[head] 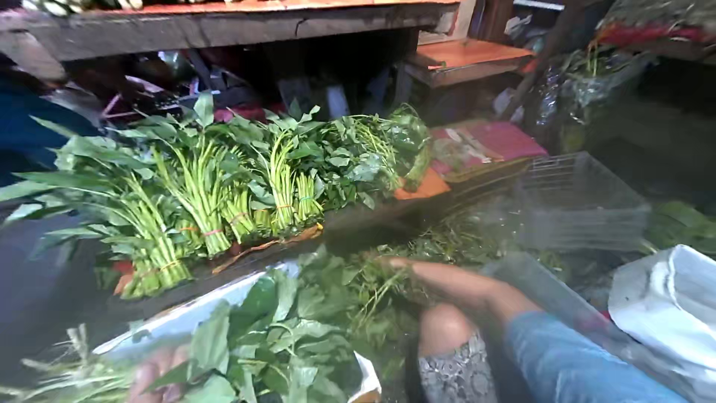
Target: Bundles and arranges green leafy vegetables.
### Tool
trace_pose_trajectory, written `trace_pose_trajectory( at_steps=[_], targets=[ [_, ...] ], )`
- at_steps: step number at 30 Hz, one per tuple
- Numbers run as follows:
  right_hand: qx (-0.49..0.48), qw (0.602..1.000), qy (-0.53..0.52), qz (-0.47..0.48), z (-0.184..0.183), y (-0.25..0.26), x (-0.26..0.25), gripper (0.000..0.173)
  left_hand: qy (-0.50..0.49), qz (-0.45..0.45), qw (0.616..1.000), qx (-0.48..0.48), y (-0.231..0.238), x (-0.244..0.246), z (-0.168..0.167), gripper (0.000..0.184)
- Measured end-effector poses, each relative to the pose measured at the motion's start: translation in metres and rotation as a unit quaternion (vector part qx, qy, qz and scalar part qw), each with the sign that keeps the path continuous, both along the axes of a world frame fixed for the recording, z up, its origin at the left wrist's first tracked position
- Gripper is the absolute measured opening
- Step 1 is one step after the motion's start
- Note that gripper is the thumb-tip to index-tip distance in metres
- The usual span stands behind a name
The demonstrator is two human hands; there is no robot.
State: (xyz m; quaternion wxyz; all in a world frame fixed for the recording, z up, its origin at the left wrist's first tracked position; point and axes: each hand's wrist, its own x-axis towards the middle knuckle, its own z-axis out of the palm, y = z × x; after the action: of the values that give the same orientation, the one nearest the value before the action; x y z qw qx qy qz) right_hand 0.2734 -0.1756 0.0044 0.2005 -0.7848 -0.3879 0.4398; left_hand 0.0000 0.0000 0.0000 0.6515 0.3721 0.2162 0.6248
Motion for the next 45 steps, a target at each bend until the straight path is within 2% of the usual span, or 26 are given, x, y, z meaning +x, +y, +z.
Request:
trace_pose_trajectory(
  at_steps=[1, 2, 4, 6, 8, 10, 11, 14, 16, 19, 21, 24, 26, 29, 31, 34, 36, 38, 41, 43, 45],
  targets=[
    [-0.005, 0.994, -0.045, 0.099, -0.038, 0.004, 0.039, 0.054, -0.019, -0.023, 1.0, 0.008, -0.002, 0.003, 0.0, 0.059],
    [-0.06, 0.986, -0.101, 0.118, -0.057, 0.006, 0.063, 0.055, -0.035, -0.049, 0.998, 0.02, -0.003, 0.007, 0.0, 0.058],
    [-0.184, 0.961, -0.194, 0.07, -0.059, -0.015, 0.091, 0.05, -0.047, -0.1, 0.992, 0.059, -0.001, 0.011, -0.004, 0.052],
    [-0.232, 0.944, -0.233, -0.008, -0.053, -0.063, 0.125, 0.051, -0.003, -0.117, 0.991, 0.066, -0.003, 0.021, 0.0, 0.047],
    [-0.186, 0.944, -0.244, -0.119, -0.043, -0.115, 0.157, 0.05, 0.07, -0.094, 0.993, 0.018, -0.027, 0.048, 0.026, 0.042],
    [-0.039, 0.955, -0.198, -0.217, -0.023, -0.147, 0.173, 0.041, 0.184, -0.118, 0.976, 0.015, -0.058, 0.088, 0.051, 0.018],
    [0.047, 0.955, -0.158, -0.248, -0.01, -0.155, 0.171, 0.038, 0.248, -0.153, 0.956, 0.019, -0.072, 0.111, 0.059, 0.008],
    [0.208, 0.94, -0.068, -0.262, 0.02, -0.156, 0.141, 0.036, 0.366, -0.289, 0.879, 0.105, -0.097, 0.182, 0.055, 0.031],
    [0.259, 0.936, -0.041, -0.234, 0.035, -0.152, 0.121, 0.039, 0.403, -0.349, 0.834, 0.143, -0.11, 0.224, 0.047, 0.028],
    [0.3, 0.925, -0.078, -0.221, 0.04, -0.146, 0.107, 0.04, 0.41, -0.384, 0.815, 0.14, -0.126, 0.26, 0.041, 0.019],
    [0.321, 0.912, -0.089, -0.241, 0.037, -0.145, 0.105, 0.036, 0.414, -0.393, 0.809, 0.139, -0.132, 0.267, 0.039, 0.017],
    [0.346, 0.887, 0.027, -0.305, 0.036, -0.147, 0.104, 0.03, 0.428, -0.396, 0.797, 0.157, -0.135, 0.272, 0.037, 0.015],
    [0.333, 0.878, 0.069, -0.336, 0.032, -0.149, 0.1, 0.032, 0.455, -0.387, 0.78, 0.188, -0.137, 0.274, 0.036, 0.015],
    [0.266, 0.911, 0.023, -0.314, 0.018, -0.145, 0.091, 0.042, 0.537, -0.367, 0.713, 0.262, -0.141, 0.274, 0.031, 0.021],
    [0.244, 0.934, -0.047, -0.255, 0.002, -0.144, 0.086, 0.044, 0.584, -0.358, 0.662, 0.304, -0.147, 0.273, 0.031, 0.027],
    [0.268, 0.94, -0.065, -0.202, -0.009, -0.143, 0.075, 0.066, 0.628, -0.341, 0.596, 0.366, -0.159, 0.268, 0.034, 0.031],
    [0.31, 0.921, -0.04, -0.233, -0.016, -0.138, 0.061, 0.066, 0.648, -0.338, 0.558, 0.393, -0.168, 0.262, 0.037, 0.034],
    [0.382, 0.882, 0.008, -0.276, -0.026, -0.134, 0.052, 0.057, 0.657, -0.336, 0.533, 0.415, -0.173, 0.262, 0.036, 0.035],
    [0.465, 0.815, 0.041, -0.342, -0.038, -0.123, 0.044, 0.021, 0.664, -0.337, 0.512, 0.429, -0.177, 0.263, 0.029, 0.036],
    [0.471, 0.796, 0.039, -0.378, -0.046, -0.121, 0.044, 0.02, 0.66, -0.345, 0.507, 0.435, -0.181, 0.265, 0.026, 0.035],
    [0.456, 0.8, 0.033, -0.389, -0.048, -0.126, 0.043, 0.031, 0.65, -0.357, 0.511, 0.434, -0.187, 0.268, 0.024, 0.034]
  ],
)
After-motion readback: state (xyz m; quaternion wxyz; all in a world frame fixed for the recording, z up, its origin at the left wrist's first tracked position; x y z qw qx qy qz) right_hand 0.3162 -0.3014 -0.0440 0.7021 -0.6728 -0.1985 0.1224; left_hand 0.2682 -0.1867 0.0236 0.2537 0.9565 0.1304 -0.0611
